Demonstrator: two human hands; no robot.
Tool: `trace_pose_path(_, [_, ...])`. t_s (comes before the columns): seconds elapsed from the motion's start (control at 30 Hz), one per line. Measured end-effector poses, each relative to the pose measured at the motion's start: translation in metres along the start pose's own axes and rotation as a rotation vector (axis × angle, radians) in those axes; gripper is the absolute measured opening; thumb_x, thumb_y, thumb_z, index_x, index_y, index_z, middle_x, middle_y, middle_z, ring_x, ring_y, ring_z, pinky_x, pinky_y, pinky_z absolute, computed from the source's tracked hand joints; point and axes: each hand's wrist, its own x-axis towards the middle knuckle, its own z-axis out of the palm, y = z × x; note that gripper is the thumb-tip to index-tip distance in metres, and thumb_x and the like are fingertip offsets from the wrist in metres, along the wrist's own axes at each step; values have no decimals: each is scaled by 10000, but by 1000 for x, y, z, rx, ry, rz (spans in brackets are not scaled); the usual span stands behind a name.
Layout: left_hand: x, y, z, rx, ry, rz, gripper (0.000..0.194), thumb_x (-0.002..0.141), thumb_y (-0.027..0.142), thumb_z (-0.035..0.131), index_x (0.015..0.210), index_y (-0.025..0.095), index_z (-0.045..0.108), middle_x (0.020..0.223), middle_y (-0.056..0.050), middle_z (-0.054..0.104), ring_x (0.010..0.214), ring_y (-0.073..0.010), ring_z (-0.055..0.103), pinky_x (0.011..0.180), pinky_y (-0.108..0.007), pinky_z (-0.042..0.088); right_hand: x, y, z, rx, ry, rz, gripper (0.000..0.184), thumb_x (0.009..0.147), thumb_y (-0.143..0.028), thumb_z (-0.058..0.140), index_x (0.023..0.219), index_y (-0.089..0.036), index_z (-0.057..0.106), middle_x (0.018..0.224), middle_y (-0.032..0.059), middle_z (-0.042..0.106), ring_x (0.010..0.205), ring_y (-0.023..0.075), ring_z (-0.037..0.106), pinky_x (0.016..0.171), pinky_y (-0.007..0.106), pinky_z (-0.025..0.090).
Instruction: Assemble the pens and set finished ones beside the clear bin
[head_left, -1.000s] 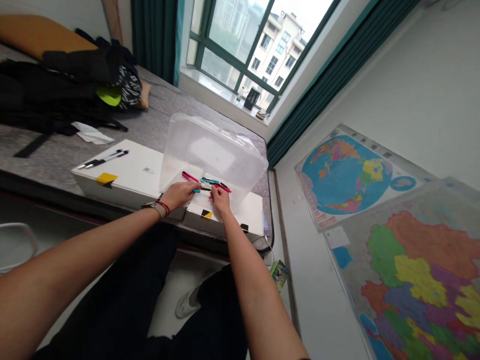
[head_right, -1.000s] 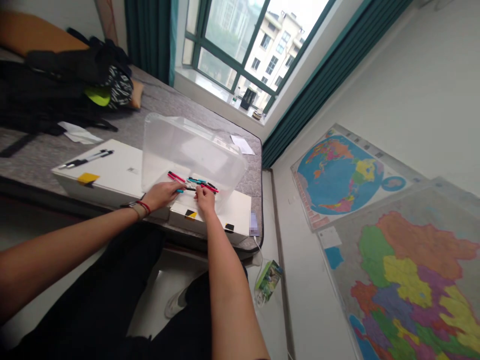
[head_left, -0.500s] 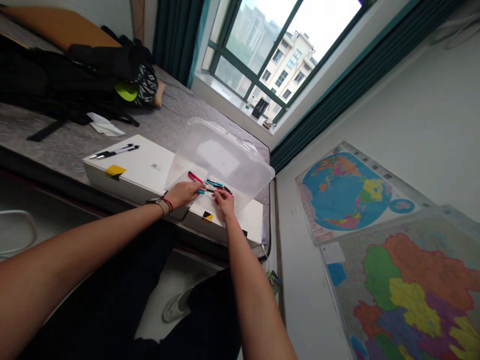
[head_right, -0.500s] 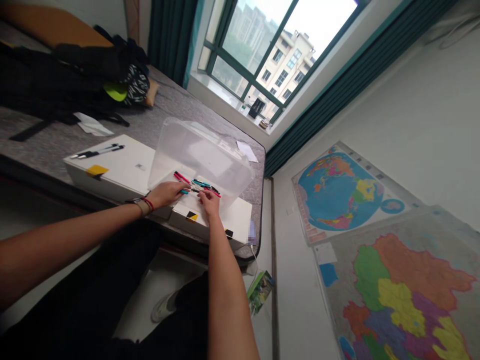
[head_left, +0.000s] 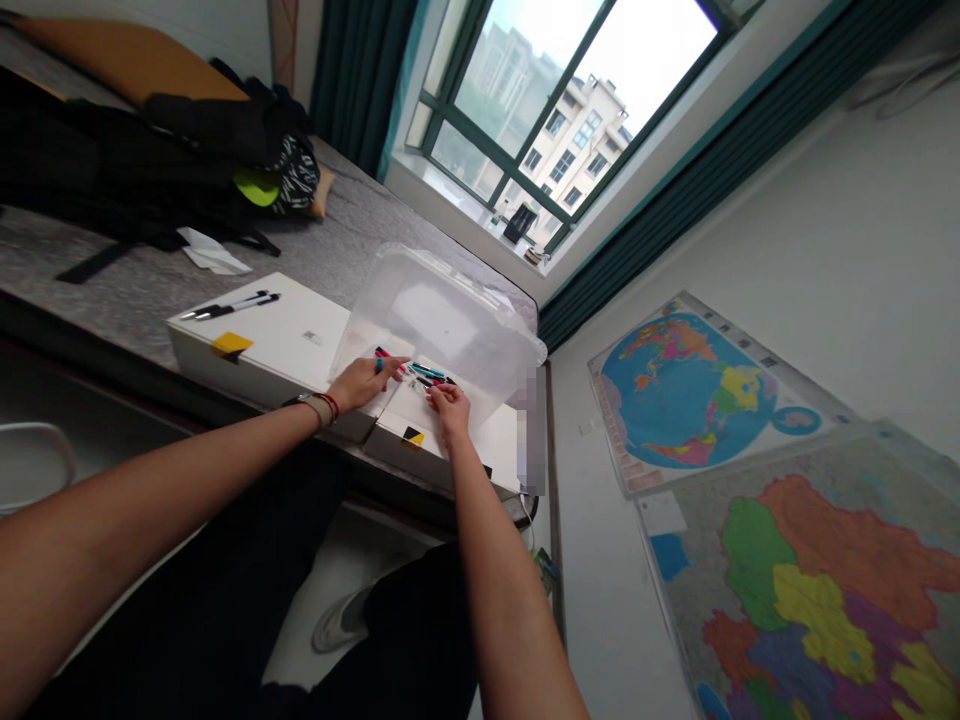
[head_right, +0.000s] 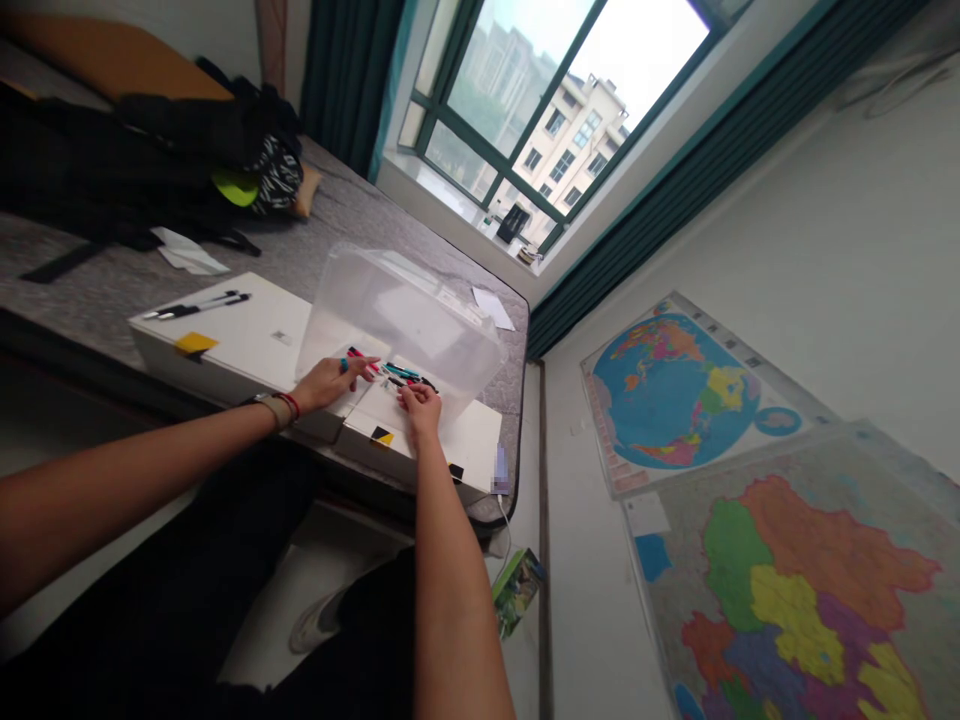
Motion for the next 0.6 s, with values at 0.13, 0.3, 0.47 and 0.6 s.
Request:
trace_pose_path(0.13, [-3, 5, -4, 128, -126, 54, 573, 949, 563, 286, 1434, 321, 469, 1145, -15, 725, 1060, -223, 662, 848, -269, 471, -2, -18, 7, -144, -87, 12, 309, 672, -398, 769, 820, -175, 613, 812, 62, 744, 611, 122, 629, 536, 208, 486])
trace_pose_path(0.3, [-7, 5, -3, 174, -140, 100, 586, 953, 540, 321, 1491, 313, 372, 1249, -52, 676, 1110, -252, 650, 895, -317, 476, 6, -46, 25, -224, -197, 28, 308, 690, -407, 769, 843, -191, 613, 834, 43, 742, 642, 116, 643, 559, 204, 482])
trace_pose_path(0.47, [-6, 0, 1, 155, -15, 96, 603, 967, 536, 283, 1463, 227, 429, 1295, -111, 641, 1107, -268, 651, 920, -352, 484, 28, -70, 38, -464, -343, 40, 320, 708, -434, 778, 865, -188, 645, 772, 26, 718, 620, 126, 638, 555, 221, 483])
trace_pose_path(0.6, [-4, -5, 2, 84, 93, 45, 583, 967, 536, 286, 1392, 209, 515, 1286, -99, 649, 1142, -258, 633, 945, -345, 484, 42, -79, 38, -837, -223, -198, 201, 846, -380, 665, 975, -225, 668, 867, 29, 718, 747, 151, 647, 687, 260, 497])
